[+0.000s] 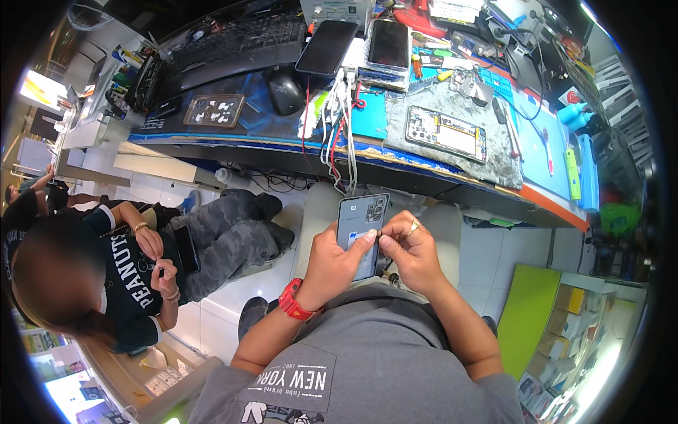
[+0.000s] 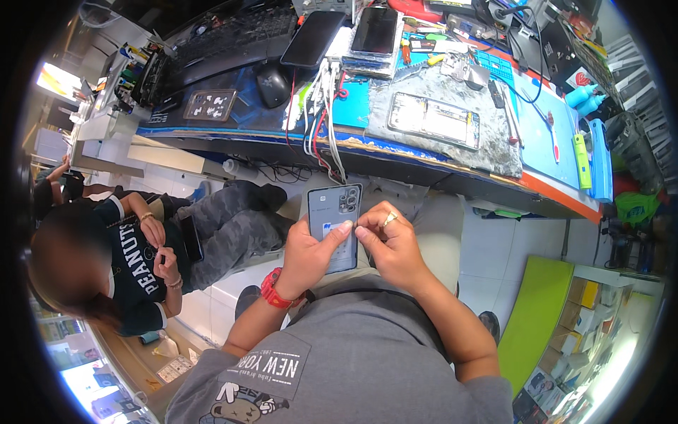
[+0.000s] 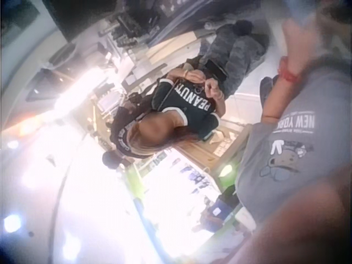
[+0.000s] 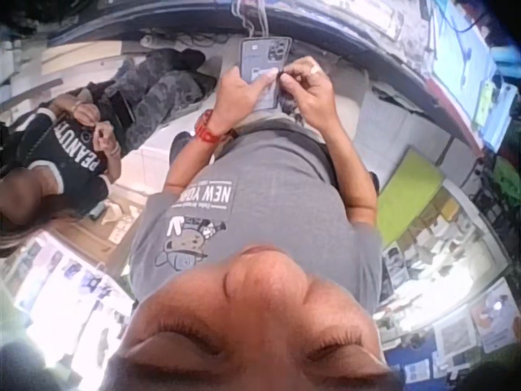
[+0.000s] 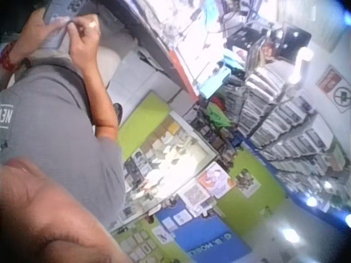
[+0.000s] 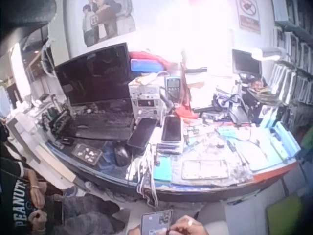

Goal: The person prying the back cover off a mobile phone using a thin tool and then handles the internal components of the device on a workbench.

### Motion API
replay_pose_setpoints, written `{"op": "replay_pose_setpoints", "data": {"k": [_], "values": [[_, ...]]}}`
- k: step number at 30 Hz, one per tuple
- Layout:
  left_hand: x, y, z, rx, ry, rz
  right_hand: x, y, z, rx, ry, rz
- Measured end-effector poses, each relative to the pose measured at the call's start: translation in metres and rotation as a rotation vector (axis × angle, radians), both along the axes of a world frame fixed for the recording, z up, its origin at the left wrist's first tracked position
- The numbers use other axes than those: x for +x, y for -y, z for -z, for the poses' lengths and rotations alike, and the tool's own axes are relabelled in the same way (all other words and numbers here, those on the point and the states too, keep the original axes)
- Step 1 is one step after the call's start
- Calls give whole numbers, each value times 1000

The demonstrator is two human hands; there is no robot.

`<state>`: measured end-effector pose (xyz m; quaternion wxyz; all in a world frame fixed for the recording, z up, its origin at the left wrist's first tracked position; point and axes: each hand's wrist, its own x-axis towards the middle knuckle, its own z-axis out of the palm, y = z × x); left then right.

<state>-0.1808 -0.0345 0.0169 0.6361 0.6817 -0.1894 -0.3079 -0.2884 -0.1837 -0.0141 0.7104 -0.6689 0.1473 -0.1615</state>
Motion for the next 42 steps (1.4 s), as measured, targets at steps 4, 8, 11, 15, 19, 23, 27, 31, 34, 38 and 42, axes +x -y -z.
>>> {"op": "replay_pose_setpoints", "data": {"k": [4,8,11,15,19,23,27,31,34,38,42], "values": [[-3,3,0,64,130,10,0,-4,-9,192,-170,3],[-5,5,8,79,322,18,-1,4,-15,513,-275,-32],[-3,6,1,54,182,25,-2,1,-6,384,-108,10],[4,5,1,-38,-48,15,2,2,-8,-326,76,76],[6,2,2,-38,-113,15,2,-3,-10,-313,30,82],[0,1,4,14,29,5,2,-11,-3,-250,-37,83],[-3,2,23,73,363,9,0,-7,4,-216,-188,15],[-1,0,26,160,561,84,-3,-4,-1,213,-369,-33],[1,-2,21,233,492,133,-3,-6,3,369,-288,-4],[4,-2,22,-43,94,16,-2,-12,15,-151,-19,70],[5,-5,36,-89,-110,26,-4,-14,14,-327,50,90]]}}
